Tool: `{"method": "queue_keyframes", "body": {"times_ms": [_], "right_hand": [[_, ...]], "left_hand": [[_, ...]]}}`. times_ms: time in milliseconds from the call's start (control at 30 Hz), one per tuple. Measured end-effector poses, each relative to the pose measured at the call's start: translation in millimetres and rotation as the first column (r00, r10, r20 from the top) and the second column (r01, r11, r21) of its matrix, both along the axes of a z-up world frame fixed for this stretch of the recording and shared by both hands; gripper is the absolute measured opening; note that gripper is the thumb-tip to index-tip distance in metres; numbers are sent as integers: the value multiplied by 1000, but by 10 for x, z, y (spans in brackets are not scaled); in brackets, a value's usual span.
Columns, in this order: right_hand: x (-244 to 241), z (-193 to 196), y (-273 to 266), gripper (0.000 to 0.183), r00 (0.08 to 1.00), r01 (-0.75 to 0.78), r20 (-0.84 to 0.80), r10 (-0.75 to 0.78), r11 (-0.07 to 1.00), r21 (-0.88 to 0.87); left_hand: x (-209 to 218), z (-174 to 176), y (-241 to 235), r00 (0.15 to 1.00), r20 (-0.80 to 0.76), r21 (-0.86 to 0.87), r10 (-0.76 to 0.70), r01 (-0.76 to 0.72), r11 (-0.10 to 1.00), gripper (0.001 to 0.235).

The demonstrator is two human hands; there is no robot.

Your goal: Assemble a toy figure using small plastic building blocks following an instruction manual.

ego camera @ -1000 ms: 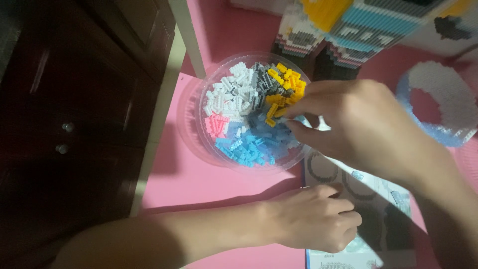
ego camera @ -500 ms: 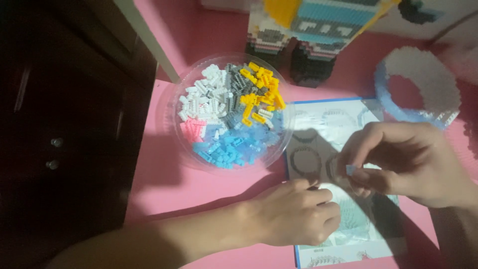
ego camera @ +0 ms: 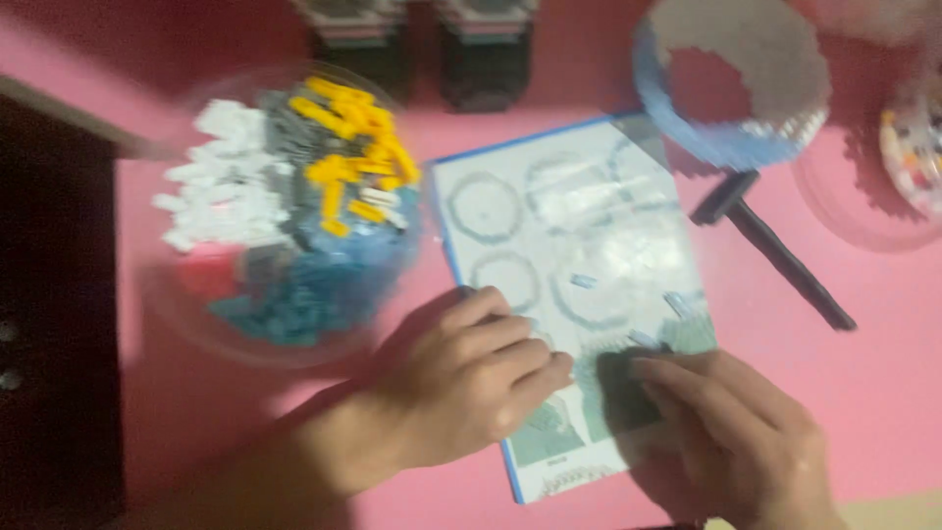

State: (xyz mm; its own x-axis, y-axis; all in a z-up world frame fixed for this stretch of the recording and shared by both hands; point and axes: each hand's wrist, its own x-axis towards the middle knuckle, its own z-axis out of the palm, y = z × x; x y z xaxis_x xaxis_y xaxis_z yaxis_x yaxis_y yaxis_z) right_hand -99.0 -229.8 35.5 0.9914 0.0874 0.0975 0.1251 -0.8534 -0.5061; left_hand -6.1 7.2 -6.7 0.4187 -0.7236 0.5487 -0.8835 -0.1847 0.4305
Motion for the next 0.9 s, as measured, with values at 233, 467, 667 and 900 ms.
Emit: {"method": "queue_keyframes", "body": {"times_ms": [233, 467, 667, 900], "right_hand": [[-74, -411, -172, 20, 997, 69, 33, -71, 996, 60], [-48, -300, -246, 31, 991, 86, -108, -73, 988, 128], [-60, -278, -270, 34, 990, 100, -118, -83, 984, 146], [-8, -321, -232, 18, 999, -6, -39, 11, 992, 130]], "left_hand": [[27, -108, -17, 998, 27, 318, -62, 50, 947, 32], [59, -237, -47, 999, 18, -19, -50, 50, 999, 48], [55, -229, -64, 999, 21, 28, -39, 39, 999, 40], [20, -169, -92, 997, -25, 57, -76, 77, 995, 29]]}}
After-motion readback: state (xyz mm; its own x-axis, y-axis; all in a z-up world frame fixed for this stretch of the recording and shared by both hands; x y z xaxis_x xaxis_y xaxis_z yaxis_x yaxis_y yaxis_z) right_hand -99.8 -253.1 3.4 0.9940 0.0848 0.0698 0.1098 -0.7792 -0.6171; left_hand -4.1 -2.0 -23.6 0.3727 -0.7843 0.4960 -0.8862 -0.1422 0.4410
